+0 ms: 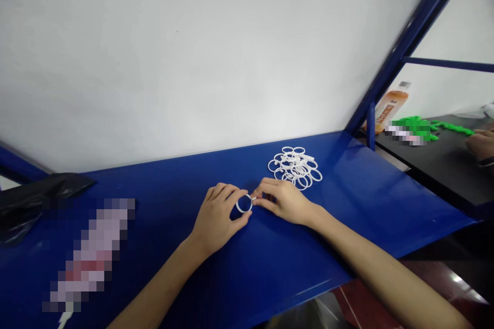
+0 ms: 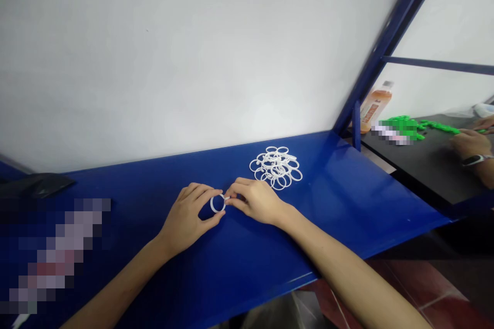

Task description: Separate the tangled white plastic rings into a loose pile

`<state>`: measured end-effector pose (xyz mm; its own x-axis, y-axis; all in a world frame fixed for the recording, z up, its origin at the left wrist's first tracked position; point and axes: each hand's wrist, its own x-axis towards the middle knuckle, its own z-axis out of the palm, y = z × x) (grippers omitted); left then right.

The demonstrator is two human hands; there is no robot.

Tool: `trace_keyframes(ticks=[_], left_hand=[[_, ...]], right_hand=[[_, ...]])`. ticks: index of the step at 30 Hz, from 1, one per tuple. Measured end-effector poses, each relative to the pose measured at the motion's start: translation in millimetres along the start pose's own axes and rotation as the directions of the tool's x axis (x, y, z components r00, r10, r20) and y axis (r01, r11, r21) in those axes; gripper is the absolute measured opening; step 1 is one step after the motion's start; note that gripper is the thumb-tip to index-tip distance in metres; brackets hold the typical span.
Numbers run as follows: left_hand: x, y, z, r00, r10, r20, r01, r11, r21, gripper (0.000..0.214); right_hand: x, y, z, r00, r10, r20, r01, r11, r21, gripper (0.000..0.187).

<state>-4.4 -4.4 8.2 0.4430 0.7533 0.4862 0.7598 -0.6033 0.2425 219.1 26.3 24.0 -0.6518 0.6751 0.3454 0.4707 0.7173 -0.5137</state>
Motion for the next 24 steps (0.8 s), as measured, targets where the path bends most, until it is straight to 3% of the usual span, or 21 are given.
trace_keyframes(ticks=[18,21,24], left_hand=[[0,1,3.0,1.0,0.004,-0.026,-0.003,0.999,0.033,0.024],[0,0,7.2,0.999,-0.041,-0.016,0.042,0.999,0.02,0.047],[-2,-2,11.4,0.996,-0.079,0.028,0.079,0.997,0.006,0.057]], right_hand=[[1,0,2,0.999,-0.052,-0.004,0.052,0.999,0.012,0.014],[2,4,-5,0.996,-0.046,-0.073,0.035,0.988,-0.148,0.017],[1,13,-21,0.977,0.001,-0.215,-0.086,0.917,-0.389,0.02]])
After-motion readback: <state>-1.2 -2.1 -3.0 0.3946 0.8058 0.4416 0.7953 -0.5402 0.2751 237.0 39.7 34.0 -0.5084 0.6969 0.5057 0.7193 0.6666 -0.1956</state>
